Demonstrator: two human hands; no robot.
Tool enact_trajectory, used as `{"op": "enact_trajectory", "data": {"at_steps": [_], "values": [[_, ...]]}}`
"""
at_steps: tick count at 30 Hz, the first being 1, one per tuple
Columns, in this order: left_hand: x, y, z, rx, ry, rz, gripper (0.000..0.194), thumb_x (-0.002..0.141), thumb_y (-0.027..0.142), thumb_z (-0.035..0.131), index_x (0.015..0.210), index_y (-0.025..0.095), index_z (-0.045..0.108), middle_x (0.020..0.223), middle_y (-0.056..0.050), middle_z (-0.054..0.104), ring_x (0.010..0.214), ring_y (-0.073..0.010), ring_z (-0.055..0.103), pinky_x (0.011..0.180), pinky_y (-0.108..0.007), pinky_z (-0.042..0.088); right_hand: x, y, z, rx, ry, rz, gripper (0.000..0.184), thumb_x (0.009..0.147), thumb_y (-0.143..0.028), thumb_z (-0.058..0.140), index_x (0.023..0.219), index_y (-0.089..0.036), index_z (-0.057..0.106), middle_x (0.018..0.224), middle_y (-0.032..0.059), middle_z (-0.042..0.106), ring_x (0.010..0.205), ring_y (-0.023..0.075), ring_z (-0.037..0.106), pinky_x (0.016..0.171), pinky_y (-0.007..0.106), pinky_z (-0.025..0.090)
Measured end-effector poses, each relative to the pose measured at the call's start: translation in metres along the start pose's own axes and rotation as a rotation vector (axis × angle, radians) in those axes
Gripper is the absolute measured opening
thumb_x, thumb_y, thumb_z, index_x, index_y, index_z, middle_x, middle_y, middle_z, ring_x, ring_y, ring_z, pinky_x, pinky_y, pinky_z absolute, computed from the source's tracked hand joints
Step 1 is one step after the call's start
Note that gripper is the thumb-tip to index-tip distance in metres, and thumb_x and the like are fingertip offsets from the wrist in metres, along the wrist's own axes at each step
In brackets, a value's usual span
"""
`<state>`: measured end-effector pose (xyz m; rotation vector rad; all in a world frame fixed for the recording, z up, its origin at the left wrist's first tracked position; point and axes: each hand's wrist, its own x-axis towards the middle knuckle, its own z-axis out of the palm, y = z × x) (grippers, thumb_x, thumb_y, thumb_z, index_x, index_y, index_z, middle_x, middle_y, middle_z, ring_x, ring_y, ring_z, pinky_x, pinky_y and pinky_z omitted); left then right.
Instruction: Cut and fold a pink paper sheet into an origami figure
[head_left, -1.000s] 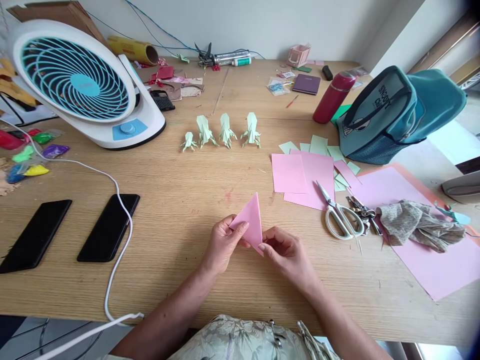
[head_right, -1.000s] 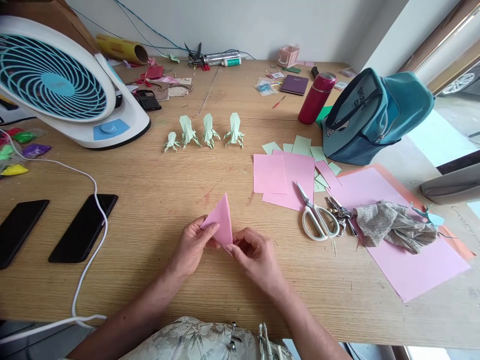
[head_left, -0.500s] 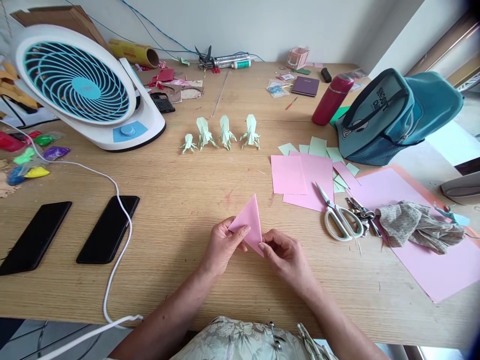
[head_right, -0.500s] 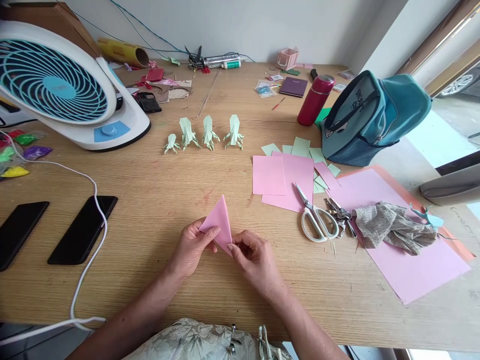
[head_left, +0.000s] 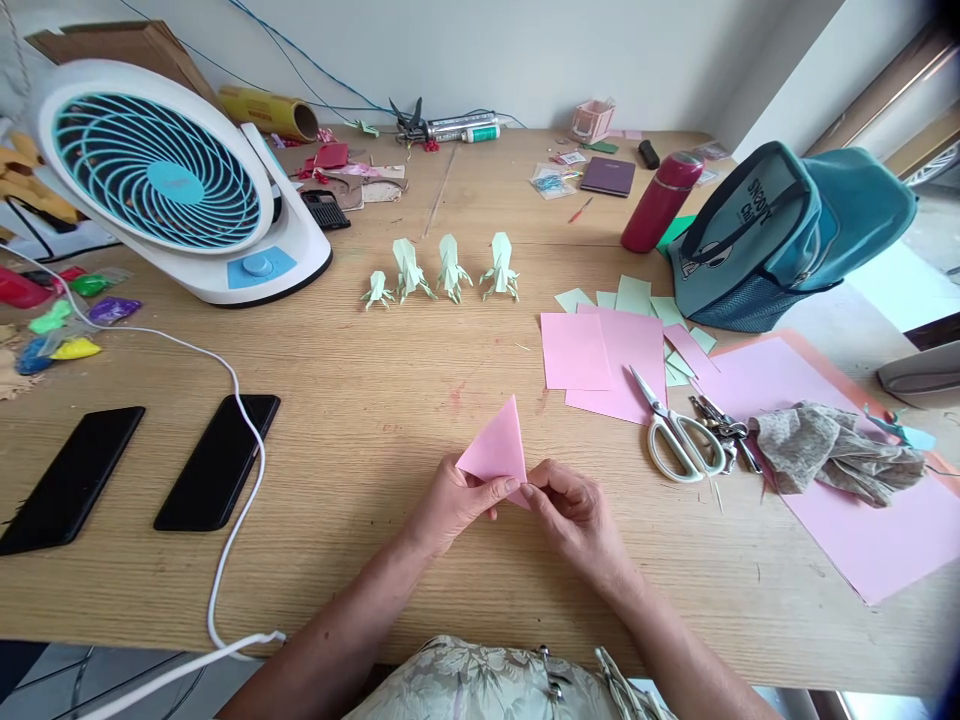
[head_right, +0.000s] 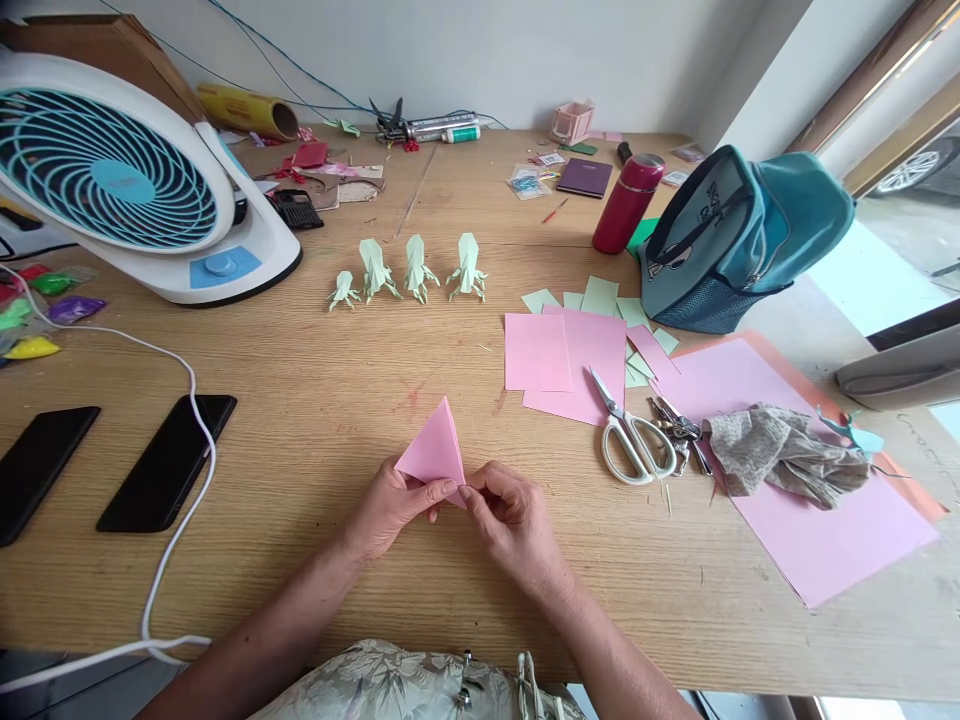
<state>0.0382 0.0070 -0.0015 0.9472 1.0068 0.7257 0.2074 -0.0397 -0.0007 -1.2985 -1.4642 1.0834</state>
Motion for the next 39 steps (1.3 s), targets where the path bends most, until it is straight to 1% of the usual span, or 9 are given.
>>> {"op": "enact_trajectory", "data": {"at_steps": [3, 8, 13, 17, 22, 28, 33, 36, 39], "values": [[0.000, -0.002, 0.003, 0.040, 0.060, 0.003, 0.031, 0.069, 0.038, 0.083, 0.074, 0.011, 0.067, 0.065, -0.001, 0.061, 0.052, -0.0082, 0.049, 0.043, -0.018, 0.041, 0.000, 0.000, 0.001, -0.002, -0.022, 0.010, 0.023, 0.095, -0.026, 0.055, 0.075, -0.019, 0.063, 0.070, 0.0006, 0.058, 0.064, 0.0139, 0.049, 0.060, 0.026, 0.038], [0.000, -0.002, 0.005, 0.052, 0.092, -0.015, 0.035, 0.068, 0.041, 0.082, 0.070, 0.010, 0.067, 0.064, -0.002, 0.061, 0.053, -0.0086, 0.049, 0.043, -0.019, 0.039, 0.001, 0.004, 0.002, 0.038, -0.009, 0.074, 0.014, 0.090, -0.031, 0.064, 0.085, -0.019, 0.069, 0.076, 0.0028, 0.066, 0.066, 0.0150, 0.054, 0.060, 0.026, 0.041], [-0.001, 0.001, 0.006, 0.024, 0.083, -0.013, 0.033, 0.067, 0.039, 0.083, 0.071, 0.010, 0.069, 0.066, -0.003, 0.063, 0.055, -0.0102, 0.052, 0.045, -0.019, 0.043, 0.001, 0.004, 0.003, 0.035, 0.043, 0.057, 0.016, 0.090, -0.033, 0.065, 0.082, -0.019, 0.070, 0.073, 0.0027, 0.066, 0.063, 0.0143, 0.054, 0.057, 0.026, 0.041], [-0.002, 0.002, 0.007, 0.023, 0.089, -0.013, 0.033, 0.066, 0.040, 0.084, 0.071, 0.011, 0.070, 0.066, -0.004, 0.065, 0.056, -0.0114, 0.055, 0.046, -0.020, 0.044, 0.000, 0.004, 0.003, 0.035, 0.061, 0.077, 0.018, 0.089, -0.034, 0.065, 0.081, -0.018, 0.070, 0.073, 0.0032, 0.066, 0.062, 0.0142, 0.054, 0.056, 0.026, 0.041], [-0.001, 0.002, 0.008, -0.009, 0.099, -0.014, 0.034, 0.064, 0.041, 0.085, 0.070, 0.010, 0.071, 0.066, -0.004, 0.066, 0.058, -0.0125, 0.057, 0.049, -0.021, 0.047, 0.000, 0.005, 0.003, 0.056, 0.037, 0.094, 0.018, 0.088, -0.035, 0.068, 0.082, -0.019, 0.071, 0.076, 0.0046, 0.070, 0.066, 0.0159, 0.058, 0.060, 0.027, 0.046], [-0.001, 0.001, 0.005, -0.027, 0.071, -0.008, 0.033, 0.067, 0.041, 0.085, 0.069, 0.010, 0.072, 0.063, -0.003, 0.066, 0.058, -0.0116, 0.058, 0.057, -0.022, 0.050, -0.001, 0.002, 0.003, 0.122, 0.002, 0.097, 0.015, 0.089, -0.034, 0.068, 0.086, -0.020, 0.072, 0.079, 0.0048, 0.072, 0.067, 0.0167, 0.059, 0.067, 0.030, 0.050], [-0.001, 0.001, 0.006, -0.009, 0.060, -0.014, 0.033, 0.067, 0.041, 0.084, 0.071, 0.010, 0.073, 0.066, -0.004, 0.068, 0.061, -0.0133, 0.060, 0.059, -0.023, 0.051, -0.001, 0.000, 0.003, 0.069, 0.025, 0.088, 0.018, 0.090, -0.035, 0.066, 0.084, -0.019, 0.071, 0.077, 0.0051, 0.072, 0.067, 0.0169, 0.061, 0.061, 0.028, 0.047], [-0.002, 0.001, 0.006, 0.001, 0.077, -0.020, 0.034, 0.066, 0.041, 0.085, 0.070, 0.010, 0.073, 0.067, -0.005, 0.069, 0.061, -0.0142, 0.061, 0.058, -0.024, 0.051, 0.000, -0.003, 0.002, 0.028, 0.035, 0.072, 0.017, 0.090, -0.034, 0.065, 0.084, -0.019, 0.071, 0.076, 0.0039, 0.072, 0.062, 0.0145, 0.057, 0.055, 0.026, 0.042], [-0.001, 0.000, 0.006, 0.009, 0.076, -0.008, 0.033, 0.068, 0.040, 0.084, 0.070, 0.010, 0.073, 0.067, -0.005, 0.069, 0.060, -0.0136, 0.060, 0.056, -0.023, 0.050, 0.001, -0.006, 0.002, -0.004, 0.036, 0.043, 0.017, 0.091, -0.032, 0.063, 0.081, -0.020, 0.070, 0.074, 0.0028, 0.070, 0.060, 0.0135, 0.054, 0.054, 0.026, 0.039]]}}
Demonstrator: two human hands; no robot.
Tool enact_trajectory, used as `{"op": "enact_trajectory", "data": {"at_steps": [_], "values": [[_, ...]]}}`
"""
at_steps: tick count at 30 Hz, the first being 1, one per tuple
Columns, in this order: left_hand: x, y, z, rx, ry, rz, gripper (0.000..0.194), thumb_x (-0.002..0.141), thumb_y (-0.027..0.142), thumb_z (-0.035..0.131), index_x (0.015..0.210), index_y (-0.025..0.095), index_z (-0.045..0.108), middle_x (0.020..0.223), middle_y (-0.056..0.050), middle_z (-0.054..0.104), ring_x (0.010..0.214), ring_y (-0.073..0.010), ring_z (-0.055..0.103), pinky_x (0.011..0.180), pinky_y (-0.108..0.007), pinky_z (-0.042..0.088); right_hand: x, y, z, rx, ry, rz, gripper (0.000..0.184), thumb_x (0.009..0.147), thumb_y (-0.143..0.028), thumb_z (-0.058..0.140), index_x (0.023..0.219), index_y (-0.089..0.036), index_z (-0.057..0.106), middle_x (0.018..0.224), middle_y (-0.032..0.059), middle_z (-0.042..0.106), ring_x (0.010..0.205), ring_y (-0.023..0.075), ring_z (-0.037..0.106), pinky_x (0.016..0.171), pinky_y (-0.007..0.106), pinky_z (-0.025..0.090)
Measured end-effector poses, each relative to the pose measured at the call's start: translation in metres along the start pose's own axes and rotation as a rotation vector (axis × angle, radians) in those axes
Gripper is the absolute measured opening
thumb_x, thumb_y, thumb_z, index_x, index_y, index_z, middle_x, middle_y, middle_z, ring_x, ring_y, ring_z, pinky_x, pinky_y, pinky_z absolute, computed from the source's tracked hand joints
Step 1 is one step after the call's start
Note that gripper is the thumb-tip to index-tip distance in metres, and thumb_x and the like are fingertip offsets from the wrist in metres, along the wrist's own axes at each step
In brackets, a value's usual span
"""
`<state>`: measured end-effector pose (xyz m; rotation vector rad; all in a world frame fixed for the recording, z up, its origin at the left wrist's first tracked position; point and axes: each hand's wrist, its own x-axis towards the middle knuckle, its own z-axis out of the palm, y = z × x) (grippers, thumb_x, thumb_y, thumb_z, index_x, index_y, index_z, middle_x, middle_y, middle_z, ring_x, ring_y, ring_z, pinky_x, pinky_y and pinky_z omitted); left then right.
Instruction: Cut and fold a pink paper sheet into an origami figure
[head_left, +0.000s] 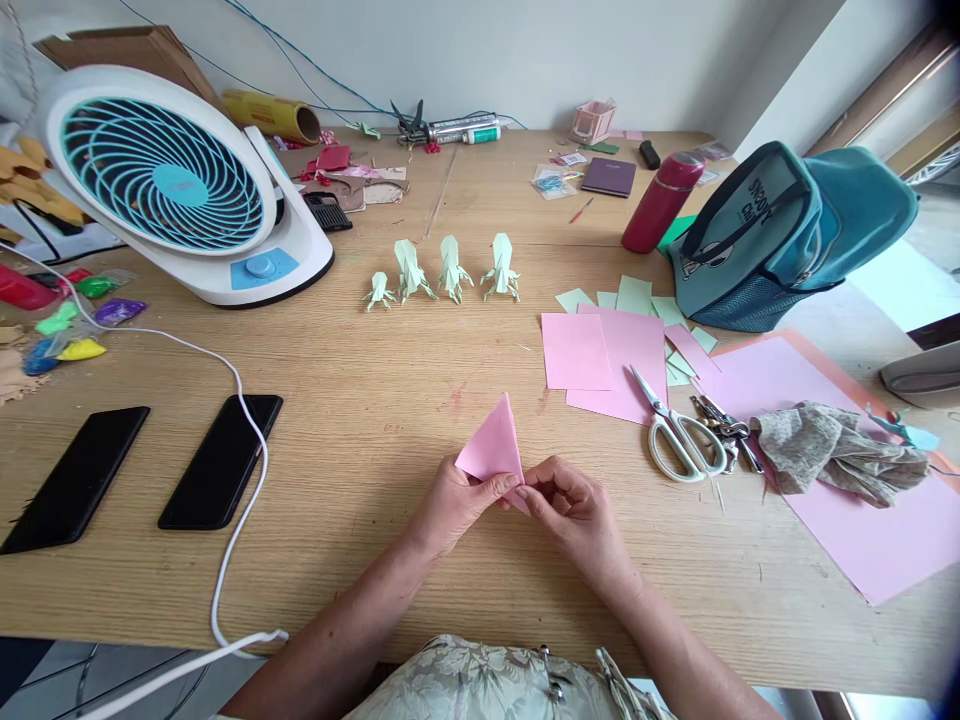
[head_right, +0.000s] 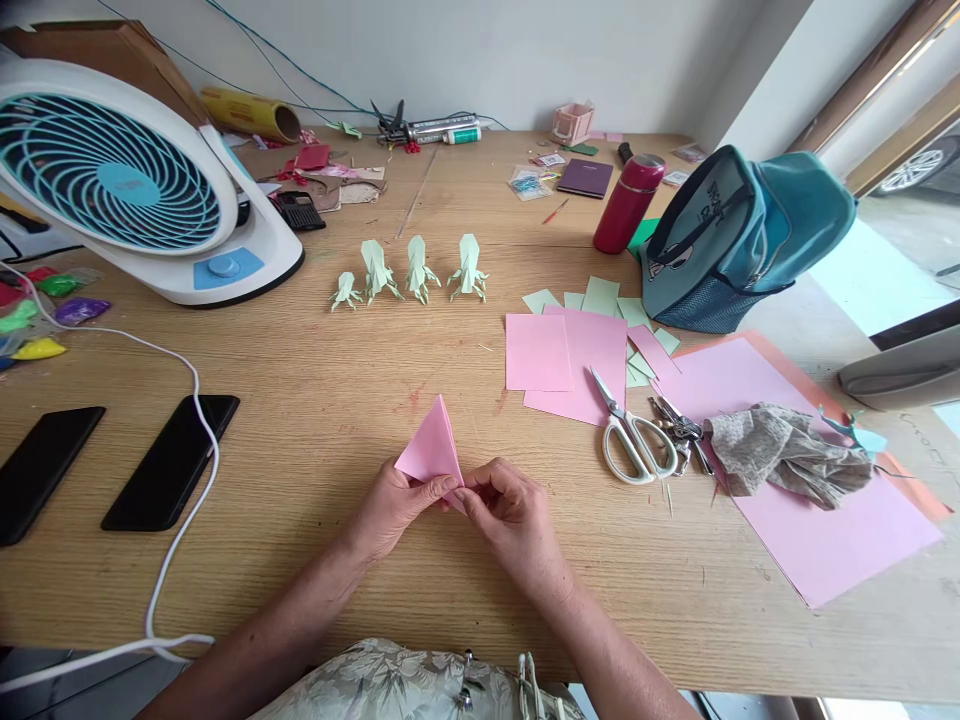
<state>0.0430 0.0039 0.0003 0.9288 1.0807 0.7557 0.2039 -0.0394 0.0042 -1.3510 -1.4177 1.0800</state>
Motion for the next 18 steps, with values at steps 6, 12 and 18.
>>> {"op": "enact_trajectory", "data": {"at_steps": [6, 12, 18], "values": [[0.0007, 0.0011, -0.0004, -0.007, -0.031, 0.026, 0.030, 0.068, 0.039, 0.083, 0.072, 0.011, 0.073, 0.070, -0.005, 0.069, 0.060, -0.0137, 0.060, 0.051, -0.022, 0.049, 0.0001, 0.0045, 0.0001, 0.002, 0.039, -0.006, 0.022, 0.091, -0.032, 0.062, 0.073, -0.019, 0.063, 0.065, -0.0001, 0.059, 0.056, 0.0121, 0.046, 0.052, 0.025, 0.035], [0.0022, 0.0015, -0.0035, 0.011, -0.023, 0.036, 0.031, 0.066, 0.039, 0.084, 0.074, 0.011, 0.073, 0.071, -0.005, 0.070, 0.062, -0.0139, 0.058, 0.050, -0.022, 0.046, -0.0013, 0.0086, 0.0000, 0.006, 0.072, -0.003, 0.024, 0.091, -0.034, 0.061, 0.072, -0.019, 0.060, 0.064, -0.0017, 0.052, 0.056, 0.0116, 0.042, 0.052, 0.025, 0.033], [0.0032, 0.0065, -0.0086, 0.065, -0.002, 0.099, 0.032, 0.065, 0.041, 0.084, 0.076, 0.014, 0.072, 0.066, -0.002, 0.064, 0.057, -0.0117, 0.052, 0.050, -0.021, 0.044, -0.0008, 0.0052, -0.0030, -0.049, 0.103, -0.034, 0.025, 0.092, -0.033, 0.060, 0.071, -0.020, 0.057, 0.063, -0.0030, 0.049, 0.055, 0.0112, 0.040, 0.051, 0.025, 0.033]]}}
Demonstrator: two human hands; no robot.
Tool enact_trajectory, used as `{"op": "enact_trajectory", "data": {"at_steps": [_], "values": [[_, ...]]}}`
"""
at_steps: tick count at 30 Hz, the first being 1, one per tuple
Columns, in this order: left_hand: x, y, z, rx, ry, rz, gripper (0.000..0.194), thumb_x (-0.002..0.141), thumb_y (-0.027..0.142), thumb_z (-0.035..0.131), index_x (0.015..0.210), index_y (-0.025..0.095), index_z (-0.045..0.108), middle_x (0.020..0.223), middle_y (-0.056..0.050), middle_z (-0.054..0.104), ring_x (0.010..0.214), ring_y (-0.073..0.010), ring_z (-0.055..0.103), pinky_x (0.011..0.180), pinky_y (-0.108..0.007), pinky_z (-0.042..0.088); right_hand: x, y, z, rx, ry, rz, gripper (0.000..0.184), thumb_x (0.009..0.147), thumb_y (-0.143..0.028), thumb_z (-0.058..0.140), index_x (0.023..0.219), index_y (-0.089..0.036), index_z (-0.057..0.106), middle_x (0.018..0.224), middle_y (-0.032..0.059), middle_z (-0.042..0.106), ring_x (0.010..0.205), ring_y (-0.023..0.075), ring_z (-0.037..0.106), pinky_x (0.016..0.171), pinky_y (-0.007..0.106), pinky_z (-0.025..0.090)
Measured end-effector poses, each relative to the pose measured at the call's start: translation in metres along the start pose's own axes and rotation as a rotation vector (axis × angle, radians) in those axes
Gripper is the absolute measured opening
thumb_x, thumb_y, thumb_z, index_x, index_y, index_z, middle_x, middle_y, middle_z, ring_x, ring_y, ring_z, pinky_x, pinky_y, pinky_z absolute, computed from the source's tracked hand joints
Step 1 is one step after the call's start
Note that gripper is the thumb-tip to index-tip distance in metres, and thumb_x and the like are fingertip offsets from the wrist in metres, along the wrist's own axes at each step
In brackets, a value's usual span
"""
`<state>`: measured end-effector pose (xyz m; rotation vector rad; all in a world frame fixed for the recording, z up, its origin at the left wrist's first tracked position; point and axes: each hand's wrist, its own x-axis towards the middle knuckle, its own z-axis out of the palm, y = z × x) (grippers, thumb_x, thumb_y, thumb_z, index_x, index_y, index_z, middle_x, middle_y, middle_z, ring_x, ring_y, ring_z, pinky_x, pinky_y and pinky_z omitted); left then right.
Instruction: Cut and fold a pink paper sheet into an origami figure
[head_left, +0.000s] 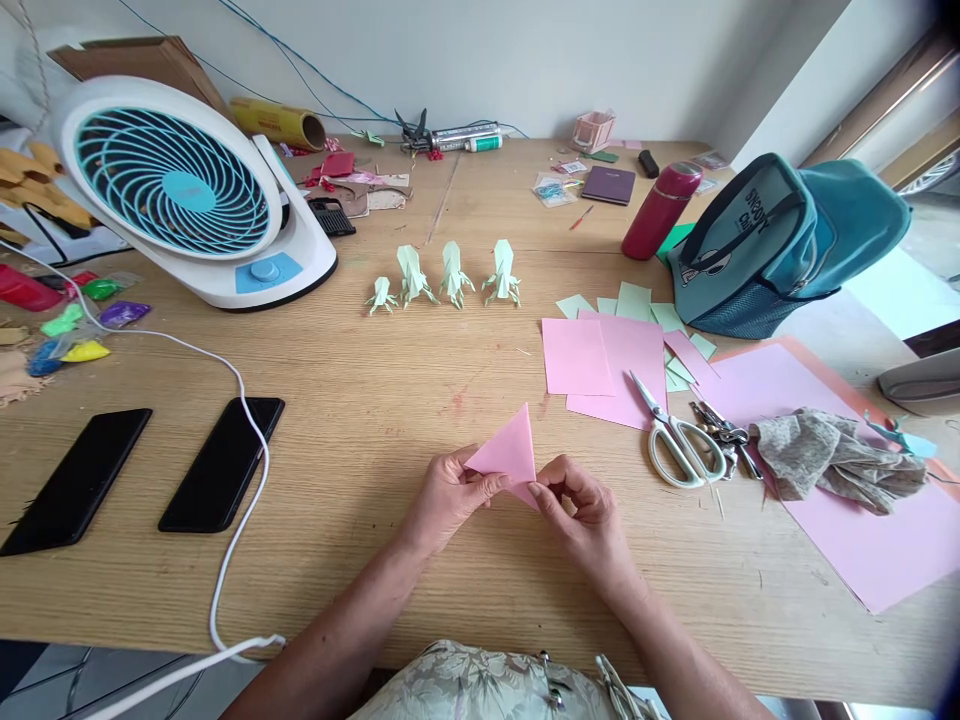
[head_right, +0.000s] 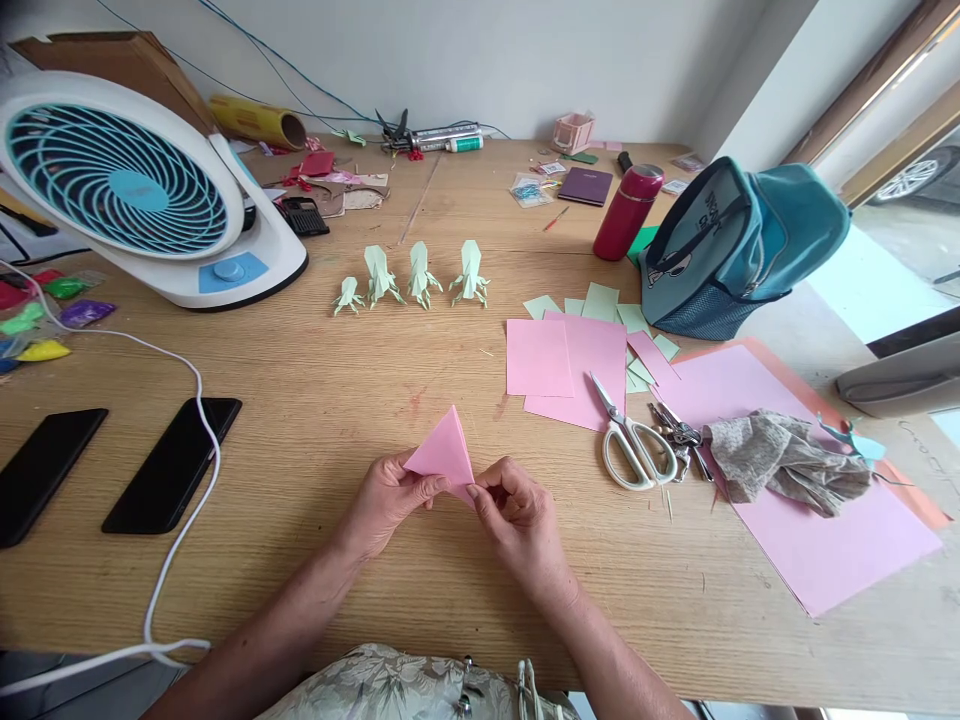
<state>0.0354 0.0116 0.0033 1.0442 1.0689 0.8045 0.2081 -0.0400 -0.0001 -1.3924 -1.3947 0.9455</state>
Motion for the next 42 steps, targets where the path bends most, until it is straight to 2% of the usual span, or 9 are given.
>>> {"op": "enact_trajectory", "data": {"at_steps": [8, 14, 17, 23, 27, 30, 34, 37, 42], "values": [[-0.001, 0.001, -0.008, 0.228, -0.098, 0.234, 0.021, 0.076, 0.035, 0.077, 0.084, 0.016, 0.071, 0.078, -0.003, 0.063, 0.072, -0.0153, 0.058, 0.065, -0.022, 0.048, -0.002, 0.001, -0.006, -0.067, -0.006, -0.178, 0.014, 0.093, -0.021, 0.058, 0.079, -0.022, 0.058, 0.071, -0.0004, 0.053, 0.064, 0.0151, 0.048, 0.061, 0.029, 0.039], [-0.003, 0.007, -0.009, 0.425, -0.061, 0.404, 0.016, 0.084, 0.025, 0.071, 0.073, 0.016, 0.064, 0.072, 0.000, 0.056, 0.068, -0.0124, 0.053, 0.062, -0.021, 0.042, -0.002, 0.001, -0.006, -0.079, -0.007, -0.260, 0.013, 0.093, -0.017, 0.057, 0.081, -0.023, 0.056, 0.073, 0.0002, 0.054, 0.067, 0.0160, 0.050, 0.063, 0.030, 0.040], [-0.004, 0.010, -0.009, 0.442, -0.054, 0.455, 0.016, 0.084, 0.024, 0.072, 0.073, 0.016, 0.063, 0.072, -0.001, 0.057, 0.068, -0.0127, 0.054, 0.063, -0.021, 0.043, -0.002, 0.001, -0.007, -0.087, -0.007, -0.293, 0.012, 0.092, -0.014, 0.057, 0.084, -0.023, 0.057, 0.074, 0.0010, 0.056, 0.068, 0.0168, 0.052, 0.063, 0.031, 0.042], [-0.006, 0.013, -0.010, 0.357, -0.182, 0.506, 0.014, 0.090, 0.027, 0.065, 0.080, 0.017, 0.067, 0.081, -0.006, 0.068, 0.077, -0.0167, 0.064, 0.070, -0.025, 0.049, -0.004, 0.004, -0.010, -0.139, -0.013, -0.415, 0.021, 0.089, -0.005, 0.058, 0.097, -0.024, 0.061, 0.083, 0.0037, 0.061, 0.078, 0.0182, 0.059, 0.068, 0.032, 0.046], [-0.005, 0.011, -0.013, 0.413, -0.138, 0.677, 0.012, 0.089, 0.022, 0.067, 0.078, 0.017, 0.067, 0.077, -0.005, 0.068, 0.074, -0.0155, 0.065, 0.069, -0.025, 0.049, -0.003, 0.003, -0.013, -0.160, -0.026, -0.452, 0.020, 0.089, -0.006, 0.060, 0.098, -0.024, 0.064, 0.087, 0.0048, 0.064, 0.080, 0.0196, 0.060, 0.073, 0.035, 0.046], [-0.006, 0.009, -0.016, 0.443, -0.139, 0.856, 0.002, 0.087, 0.016, 0.068, 0.086, 0.018, 0.069, 0.081, -0.005, 0.069, 0.076, -0.0150, 0.064, 0.070, -0.026, 0.050, 0.001, 0.001, -0.019, -0.031, -0.120, -0.354, 0.007, 0.092, -0.022, 0.062, 0.097, -0.023, 0.067, 0.091, 0.0060, 0.066, 0.087, 0.0217, 0.061, 0.079, 0.037, 0.046], [-0.008, 0.009, -0.017, 0.467, -0.187, 0.950, 0.006, 0.091, 0.020, 0.064, 0.093, 0.018, 0.070, 0.087, -0.006, 0.070, 0.080, -0.0161, 0.063, 0.073, -0.029, 0.050, 0.008, -0.003, -0.029, 0.236, -0.335, -0.072, 0.036, 0.094, -0.052, 0.054, 0.107, -0.021, 0.068, 0.102, 0.0079, 0.067, 0.098, 0.0241, 0.061, 0.087, 0.037, 0.045], [-0.009, 0.009, -0.017, 0.500, -0.251, 0.990, 0.015, 0.096, 0.026, 0.058, 0.097, 0.018, 0.070, 0.091, -0.007, 0.072, 0.085, -0.0183, 0.061, 0.077, -0.032, 0.050, 0.013, -0.003, -0.033, 0.275, -0.446, 0.094, 0.040, 0.095, -0.054, 0.052, 0.106, -0.019, 0.069, 0.099, 0.0070, 0.067, 0.095, 0.0221, 0.061, 0.083, 0.033, 0.044], [-0.010, 0.007, -0.014, 0.532, -0.281, 1.043, 0.018, 0.096, 0.030, 0.056, 0.098, 0.022, 0.072, 0.099, -0.006, 0.072, 0.093, -0.0197, 0.058, 0.084, -0.034, 0.050, 0.016, 0.001, -0.033, 0.356, -0.624, 0.227, 0.042, 0.088, -0.055, 0.062, 0.085, -0.014, 0.067, 0.072, -0.0001, 0.057, 0.067, 0.0129, 0.049, 0.062, 0.026, 0.035]]}}
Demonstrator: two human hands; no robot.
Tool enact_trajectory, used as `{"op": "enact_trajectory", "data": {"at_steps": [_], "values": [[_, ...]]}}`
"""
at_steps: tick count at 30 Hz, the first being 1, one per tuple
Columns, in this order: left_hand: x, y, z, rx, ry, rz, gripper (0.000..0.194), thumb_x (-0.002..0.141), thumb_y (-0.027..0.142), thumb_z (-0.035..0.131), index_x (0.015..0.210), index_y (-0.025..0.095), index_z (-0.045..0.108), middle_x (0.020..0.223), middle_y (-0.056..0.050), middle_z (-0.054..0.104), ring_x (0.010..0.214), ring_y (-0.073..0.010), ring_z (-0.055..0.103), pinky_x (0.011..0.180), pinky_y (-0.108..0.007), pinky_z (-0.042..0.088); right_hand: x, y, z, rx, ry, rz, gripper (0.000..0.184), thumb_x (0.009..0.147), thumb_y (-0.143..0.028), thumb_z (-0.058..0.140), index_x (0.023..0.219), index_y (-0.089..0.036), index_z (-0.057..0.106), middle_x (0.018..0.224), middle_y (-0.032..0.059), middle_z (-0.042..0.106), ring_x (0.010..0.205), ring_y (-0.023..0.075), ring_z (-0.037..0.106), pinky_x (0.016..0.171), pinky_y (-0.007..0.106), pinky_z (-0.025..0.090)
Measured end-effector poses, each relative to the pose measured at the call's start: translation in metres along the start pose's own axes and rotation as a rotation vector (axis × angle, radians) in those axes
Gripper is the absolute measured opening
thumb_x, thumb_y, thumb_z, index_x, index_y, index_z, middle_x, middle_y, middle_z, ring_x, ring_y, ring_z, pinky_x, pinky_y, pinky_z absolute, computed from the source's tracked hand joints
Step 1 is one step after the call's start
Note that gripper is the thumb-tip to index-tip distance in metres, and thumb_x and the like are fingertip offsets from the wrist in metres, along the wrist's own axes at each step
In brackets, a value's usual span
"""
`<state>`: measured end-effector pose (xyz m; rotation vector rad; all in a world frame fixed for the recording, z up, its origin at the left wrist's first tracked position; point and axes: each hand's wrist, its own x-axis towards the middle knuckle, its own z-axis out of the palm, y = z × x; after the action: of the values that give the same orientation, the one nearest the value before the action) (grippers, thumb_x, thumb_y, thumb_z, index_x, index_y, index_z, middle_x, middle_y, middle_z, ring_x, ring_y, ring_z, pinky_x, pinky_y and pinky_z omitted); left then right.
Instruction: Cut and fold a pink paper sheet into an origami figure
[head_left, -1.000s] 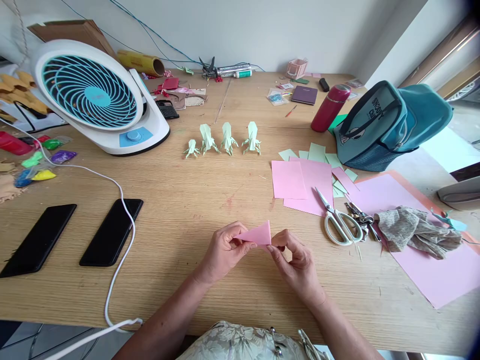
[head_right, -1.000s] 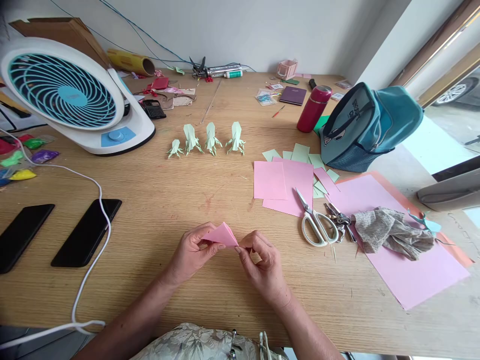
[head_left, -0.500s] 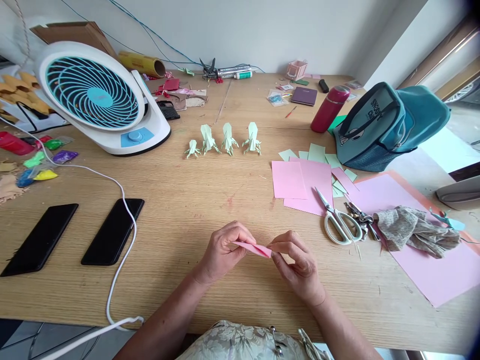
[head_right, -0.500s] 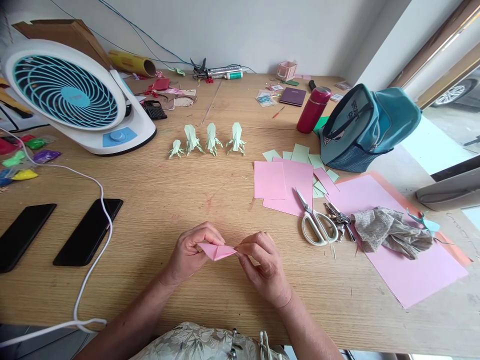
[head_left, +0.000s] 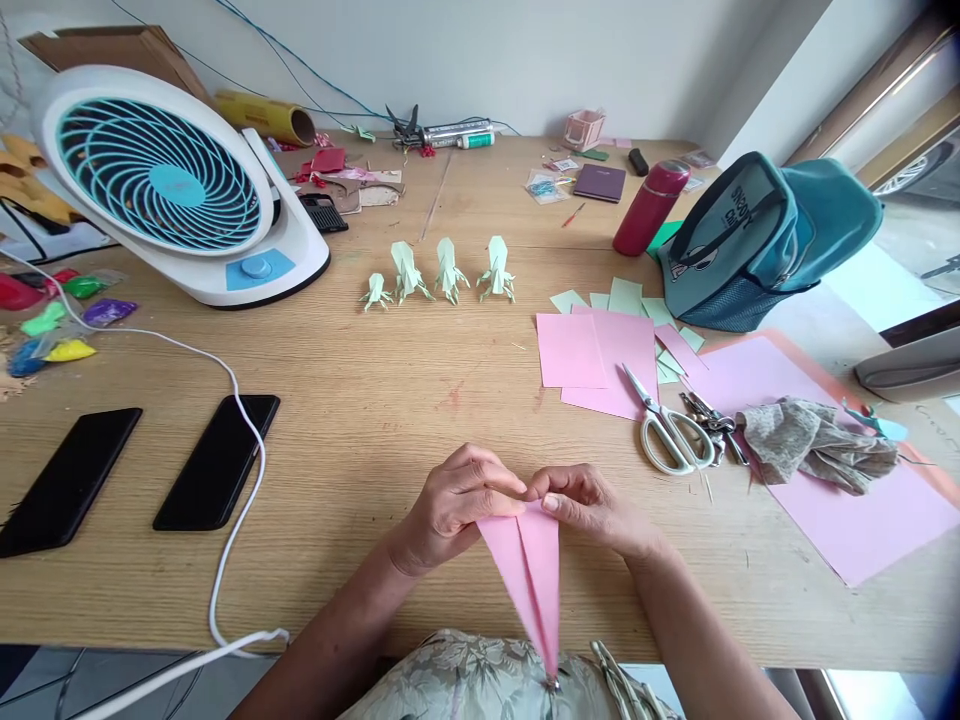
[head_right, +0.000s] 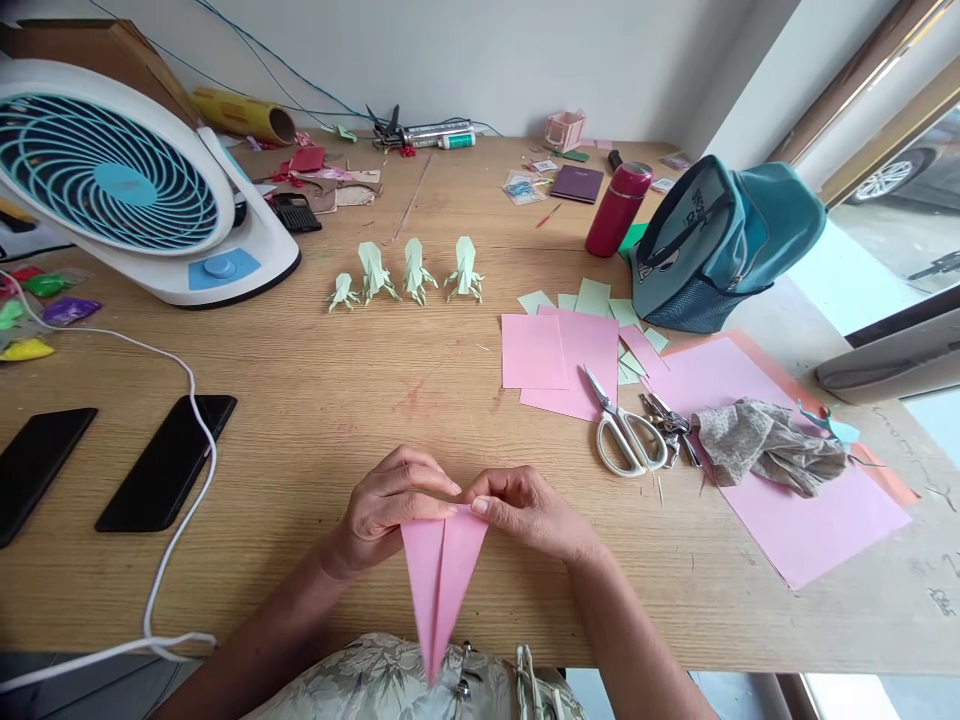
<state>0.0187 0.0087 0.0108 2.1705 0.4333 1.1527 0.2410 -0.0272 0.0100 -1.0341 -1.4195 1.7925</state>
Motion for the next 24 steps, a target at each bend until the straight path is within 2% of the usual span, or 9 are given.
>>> {"op": "enact_trajectory", "data": {"at_steps": [5, 10, 12, 14, 17, 19, 21, 22, 24], "values": [[-0.002, -0.002, 0.001, 0.074, 0.002, 0.012, 0.023, 0.097, 0.035, 0.055, 0.099, 0.025, 0.075, 0.107, -0.007, 0.069, 0.099, -0.0215, 0.055, 0.089, -0.037, 0.047, 0.000, 0.006, -0.001, 0.182, -0.102, 0.062, 0.037, 0.078, -0.049, 0.075, 0.078, -0.015, 0.061, 0.068, -0.0039, 0.051, 0.061, 0.0094, 0.041, 0.058, 0.023, 0.030], [-0.004, -0.003, 0.003, 0.126, 0.001, 0.021, 0.019, 0.095, 0.034, 0.059, 0.102, 0.027, 0.075, 0.115, -0.007, 0.068, 0.105, -0.0222, 0.056, 0.093, -0.038, 0.047, 0.000, 0.010, 0.001, 0.213, -0.076, 0.107, 0.037, 0.075, -0.047, 0.078, 0.074, -0.015, 0.060, 0.065, -0.0040, 0.053, 0.059, 0.0093, 0.043, 0.057, 0.023, 0.031], [-0.003, -0.004, 0.004, 0.124, 0.014, -0.046, 0.018, 0.092, 0.032, 0.063, 0.107, 0.027, 0.073, 0.121, -0.008, 0.066, 0.109, -0.0230, 0.056, 0.094, -0.038, 0.048, 0.000, 0.011, 0.003, 0.204, -0.016, 0.100, 0.037, 0.075, -0.047, 0.078, 0.073, -0.015, 0.060, 0.064, -0.0043, 0.052, 0.058, 0.0094, 0.042, 0.057, 0.024, 0.029], [-0.002, -0.007, 0.004, 0.102, 0.071, -0.205, 0.024, 0.091, 0.029, 0.065, 0.114, 0.025, 0.069, 0.125, -0.009, 0.065, 0.111, -0.0227, 0.058, 0.092, -0.036, 0.050, 0.001, 0.013, 0.007, 0.190, 0.079, 0.076, 0.036, 0.075, -0.047, 0.077, 0.074, -0.016, 0.059, 0.064, -0.0044, 0.051, 0.059, 0.0097, 0.042, 0.057, 0.024, 0.029], [0.000, -0.016, -0.003, 0.004, 0.250, -0.505, 0.026, 0.093, 0.027, 0.061, 0.118, 0.021, 0.066, 0.117, -0.009, 0.068, 0.104, -0.0199, 0.064, 0.084, -0.030, 0.053, 0.002, 0.016, 0.009, 0.150, 0.239, 0.035, 0.036, 0.077, -0.048, 0.075, 0.073, -0.017, 0.057, 0.066, -0.0035, 0.051, 0.061, 0.0109, 0.042, 0.057, 0.025, 0.030], [0.000, -0.020, -0.010, -0.074, 0.398, -0.636, 0.023, 0.095, 0.029, 0.058, 0.114, 0.018, 0.065, 0.109, -0.010, 0.071, 0.099, -0.0191, 0.067, 0.079, -0.028, 0.055, 0.003, 0.018, 0.009, 0.102, 0.352, 0.011, 0.036, 0.078, -0.048, 0.074, 0.073, -0.018, 0.056, 0.066, -0.0033, 0.051, 0.062, 0.0114, 0.041, 0.057, 0.025, 0.029], [0.001, -0.019, -0.015, -0.033, 0.512, -0.653, 0.021, 0.098, 0.028, 0.052, 0.110, 0.016, 0.066, 0.104, -0.009, 0.072, 0.095, -0.0182, 0.069, 0.075, -0.026, 0.055, 0.003, 0.020, 0.007, 0.045, 0.457, 0.005, 0.036, 0.079, -0.049, 0.073, 0.073, -0.018, 0.056, 0.065, -0.0036, 0.049, 0.061, 0.0112, 0.040, 0.056, 0.025, 0.028], [0.001, -0.017, -0.016, 0.040, 0.523, -0.615, 0.019, 0.098, 0.025, 0.052, 0.107, 0.016, 0.067, 0.104, -0.009, 0.072, 0.097, -0.0178, 0.068, 0.081, -0.028, 0.055, 0.004, 0.021, 0.005, 0.022, 0.501, 0.008, 0.036, 0.079, -0.050, 0.072, 0.073, -0.018, 0.056, 0.065, -0.0039, 0.048, 0.060, 0.0110, 0.038, 0.055, 0.025, 0.027], [0.002, -0.007, -0.012, 0.231, 0.441, -0.442, 0.018, 0.097, 0.018, 0.053, 0.104, 0.018, 0.069, 0.103, -0.007, 0.072, 0.100, -0.0178, 0.067, 0.089, -0.031, 0.054, 0.005, 0.022, 0.003, -0.007, 0.564, 0.028, 0.039, 0.079, -0.052, 0.071, 0.071, -0.018, 0.055, 0.063, -0.0042, 0.046, 0.058, 0.0107, 0.036, 0.053, 0.025, 0.025]]}}
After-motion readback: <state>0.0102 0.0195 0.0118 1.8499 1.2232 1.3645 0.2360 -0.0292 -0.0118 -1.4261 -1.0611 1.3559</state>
